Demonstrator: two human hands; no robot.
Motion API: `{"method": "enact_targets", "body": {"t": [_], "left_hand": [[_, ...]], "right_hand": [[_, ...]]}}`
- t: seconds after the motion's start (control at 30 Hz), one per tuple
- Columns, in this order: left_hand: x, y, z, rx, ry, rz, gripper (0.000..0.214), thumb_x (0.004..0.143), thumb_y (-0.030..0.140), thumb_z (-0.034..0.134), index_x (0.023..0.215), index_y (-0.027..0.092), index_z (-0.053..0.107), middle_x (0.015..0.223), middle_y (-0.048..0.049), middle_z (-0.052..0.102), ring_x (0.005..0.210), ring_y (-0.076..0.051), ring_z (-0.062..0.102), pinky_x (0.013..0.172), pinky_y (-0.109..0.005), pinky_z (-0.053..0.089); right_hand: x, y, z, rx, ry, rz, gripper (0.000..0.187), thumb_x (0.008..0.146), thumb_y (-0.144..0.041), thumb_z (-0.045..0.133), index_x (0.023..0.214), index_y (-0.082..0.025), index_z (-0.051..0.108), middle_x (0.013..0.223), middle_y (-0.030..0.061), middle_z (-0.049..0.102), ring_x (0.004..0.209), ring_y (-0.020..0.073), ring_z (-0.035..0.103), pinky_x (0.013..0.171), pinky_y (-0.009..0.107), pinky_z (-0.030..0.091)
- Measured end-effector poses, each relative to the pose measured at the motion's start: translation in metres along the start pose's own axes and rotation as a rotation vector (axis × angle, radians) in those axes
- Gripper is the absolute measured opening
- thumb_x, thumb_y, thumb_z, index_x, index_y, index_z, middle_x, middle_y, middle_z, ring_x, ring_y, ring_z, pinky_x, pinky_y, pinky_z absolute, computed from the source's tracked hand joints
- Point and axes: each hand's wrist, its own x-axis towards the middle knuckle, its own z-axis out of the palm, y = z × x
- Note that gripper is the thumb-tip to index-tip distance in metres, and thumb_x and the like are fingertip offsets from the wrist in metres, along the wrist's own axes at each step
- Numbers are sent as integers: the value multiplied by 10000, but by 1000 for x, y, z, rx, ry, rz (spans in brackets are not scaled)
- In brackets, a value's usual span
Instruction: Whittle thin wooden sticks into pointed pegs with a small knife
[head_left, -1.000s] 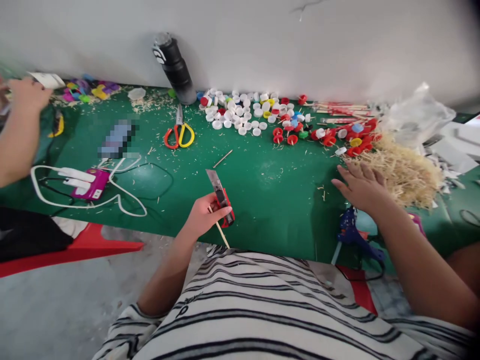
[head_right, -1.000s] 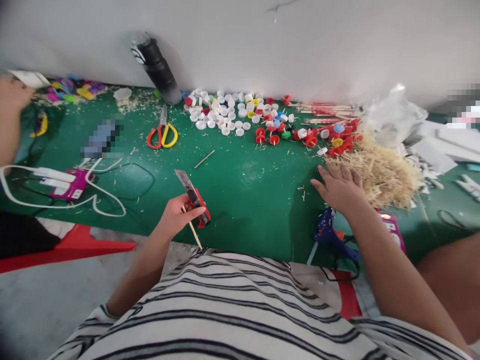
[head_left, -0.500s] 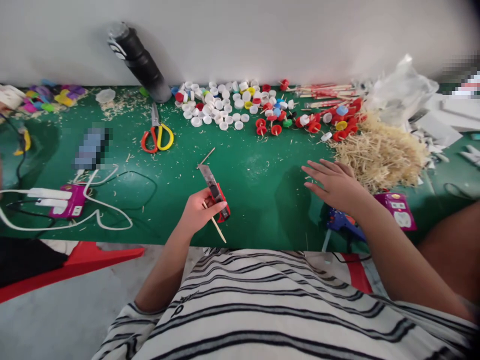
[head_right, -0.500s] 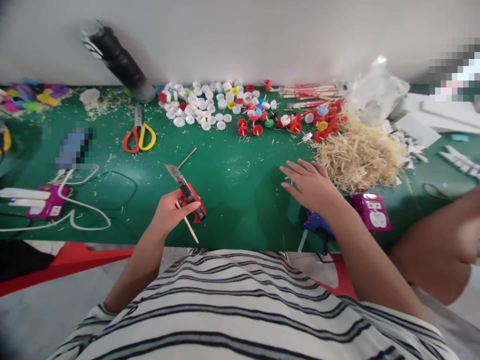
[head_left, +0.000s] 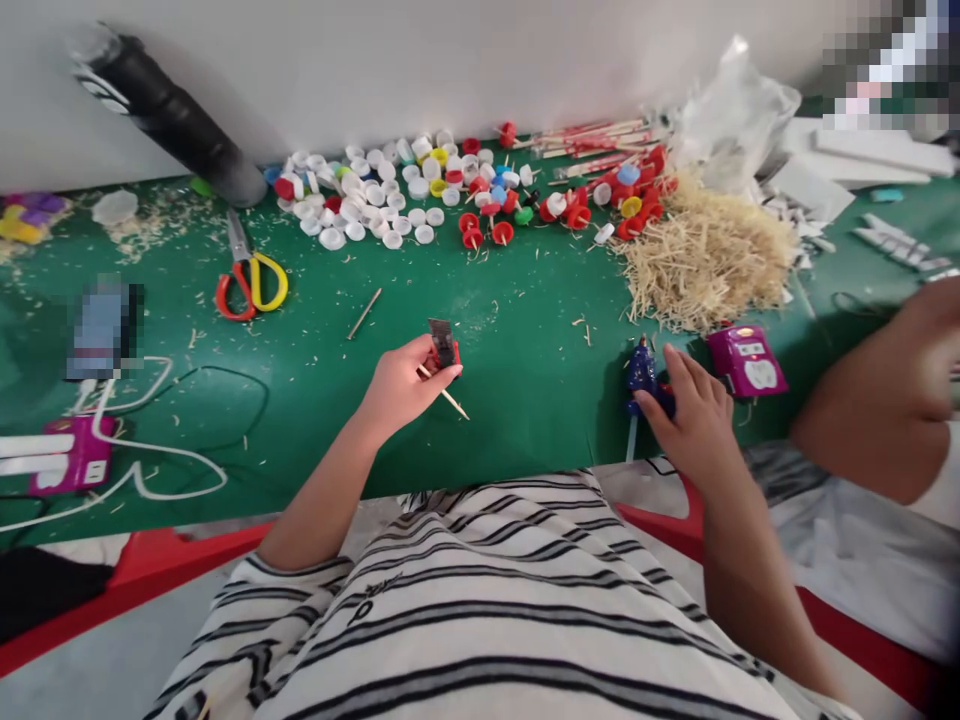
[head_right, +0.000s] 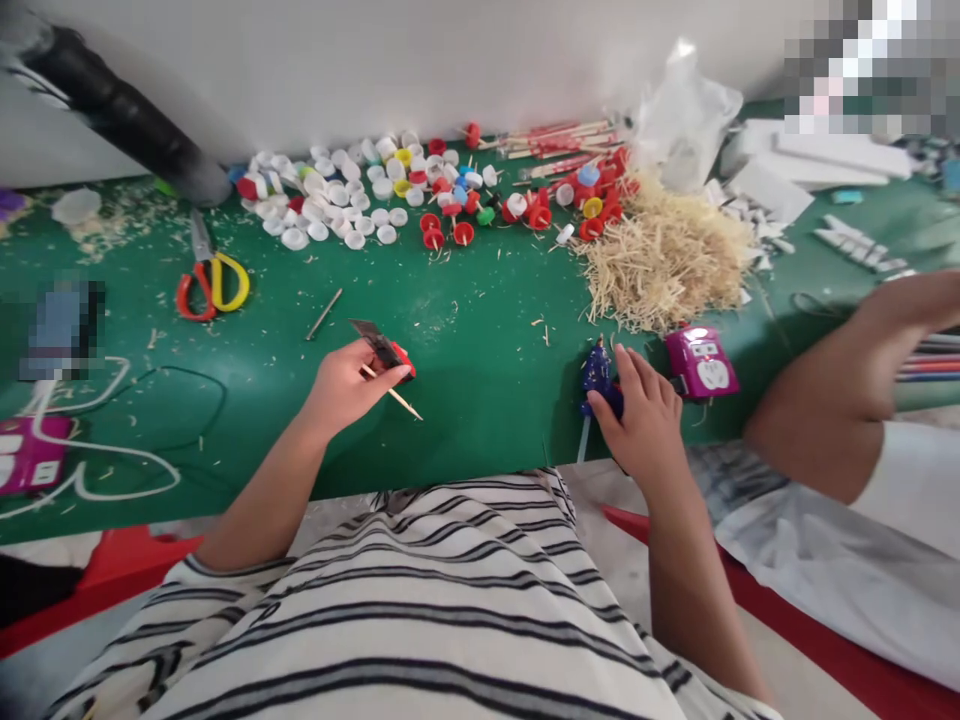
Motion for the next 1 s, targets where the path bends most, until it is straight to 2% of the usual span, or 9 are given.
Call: {"method": "enact_targets", "body": {"t": [0.13, 0.3, 0.43, 0.53, 0.73, 1.0], "left_hand": [[6, 2, 4, 55, -39, 25, 243, 856, 421, 707, 973, 208, 710, 828, -9, 751, 687, -129, 643, 643, -238, 459], [10, -1, 1, 122, -54, 74, 244, 858, 425, 702, 977, 211, 709, 795, -7, 746, 677, -137, 655, 608, -245, 422], [11, -1, 0, 155, -37, 96, 228, 849, 424, 708, 900, 203, 694, 713, 14, 707, 614, -122, 619, 598, -241, 426], [11, -2, 1, 113, -23, 78, 238, 844, 425, 709, 924, 201, 699, 698, 29, 691, 597, -113, 615, 601, -232, 450], [9, -10, -1, 61, 21, 43, 218, 818, 400, 736, 883, 195, 699, 706, 32, 685, 588, -93, 590, 577, -207, 442], [8, -12, -2, 29, 36, 39, 213, 808, 389, 743, 869, 191, 694, 676, 33, 666, 562, -87, 560, 549, -200, 436]], "right_hand": [[-1, -1, 0, -17, 2, 3, 712, 998, -530, 458, 1650, -264, 349, 1555, 134, 531, 1367, 393, 508, 1096, 583, 408], [-3, -5, -1, -65, -18, -35, 686, 1007, -503, 433, 1644, -259, 361, 1479, 143, 600, 1293, 385, 560, 1067, 568, 416], [-7, -9, 2, -94, 23, -42, 656, 1013, -485, 431, 1619, -234, 409, 1425, 140, 641, 1265, 374, 579, 1079, 546, 400], [-8, -11, 3, -111, 47, -44, 640, 1009, -463, 433, 1607, -235, 428, 1392, 133, 661, 1257, 368, 584, 1082, 533, 393], [-7, -9, 2, -36, 58, -41, 846, 971, -473, 494, 1698, -232, 134, 1357, 102, 691, 1169, 346, 631, 1071, 531, 401], [-8, -9, -1, -43, 50, -63, 843, 967, -462, 493, 1698, -252, 130, 1376, 93, 680, 1178, 338, 632, 1058, 525, 416]]}}
